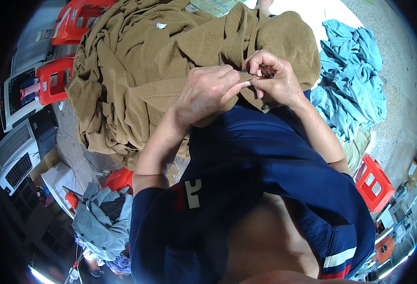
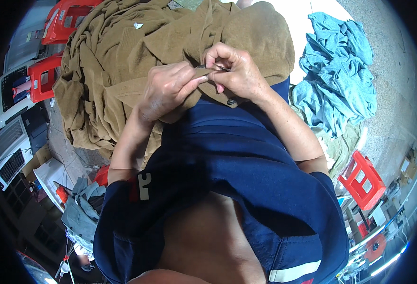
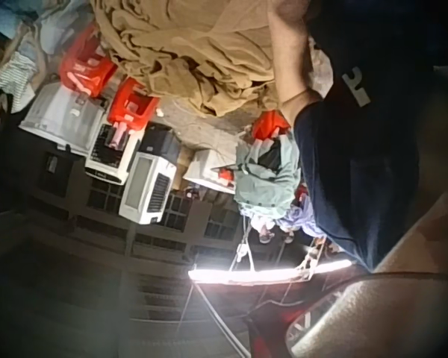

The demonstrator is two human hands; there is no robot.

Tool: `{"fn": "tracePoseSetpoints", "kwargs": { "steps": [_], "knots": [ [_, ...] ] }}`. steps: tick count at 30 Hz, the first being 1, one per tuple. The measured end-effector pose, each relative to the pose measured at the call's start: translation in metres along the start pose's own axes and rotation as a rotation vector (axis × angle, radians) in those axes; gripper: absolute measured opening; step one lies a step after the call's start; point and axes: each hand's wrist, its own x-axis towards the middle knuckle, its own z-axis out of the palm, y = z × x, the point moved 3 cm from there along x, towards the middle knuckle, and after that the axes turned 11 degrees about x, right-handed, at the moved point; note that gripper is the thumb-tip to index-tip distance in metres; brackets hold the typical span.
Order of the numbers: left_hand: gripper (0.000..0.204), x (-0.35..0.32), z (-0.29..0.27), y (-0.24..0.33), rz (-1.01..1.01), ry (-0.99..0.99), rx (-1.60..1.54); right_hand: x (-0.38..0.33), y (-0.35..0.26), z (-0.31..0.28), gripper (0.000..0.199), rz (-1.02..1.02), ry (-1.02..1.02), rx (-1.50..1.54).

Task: Inspecting and buttoning brown garments in a workshop setting.

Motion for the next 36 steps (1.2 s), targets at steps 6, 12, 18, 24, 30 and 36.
{"fn": "tracePoseSetpoints", "kwargs": {
  "steps": [6,12,18,24,30,36],
  "knots": [
    [0.028,0.002,-0.002,-0.004,-0.2,0.006,-0.196,-0.002,-0.007,0.002,0.02,-0.095,-0.031,0.032],
    [0.026,-0.002,0.003,-0.006,-0.023,-0.008,-0.099,-0.001,-0.01,0.004,0.019,-0.046,-0.078,0.029],
    [0.027,0.0,0.001,0.004,0.042,0.153,0.045,0.002,-0.01,0.0,0.016,0.012,-0.073,0.143],
    [0.014,-0.003,0.0,0.011,-0.071,0.274,0.285,-0.002,-0.01,0.012,0.018,-0.318,0.04,-0.185],
    [0.017,-0.021,0.02,-0.052,-0.718,0.304,0.097,-0.021,-0.004,0.01,0.024,-0.575,0.074,-0.993],
    [0.015,-0.027,0.037,-0.091,-0.958,0.388,-0.619,-0.01,0.025,0.0,0.051,-0.472,0.159,-1.198]
  ]
}}
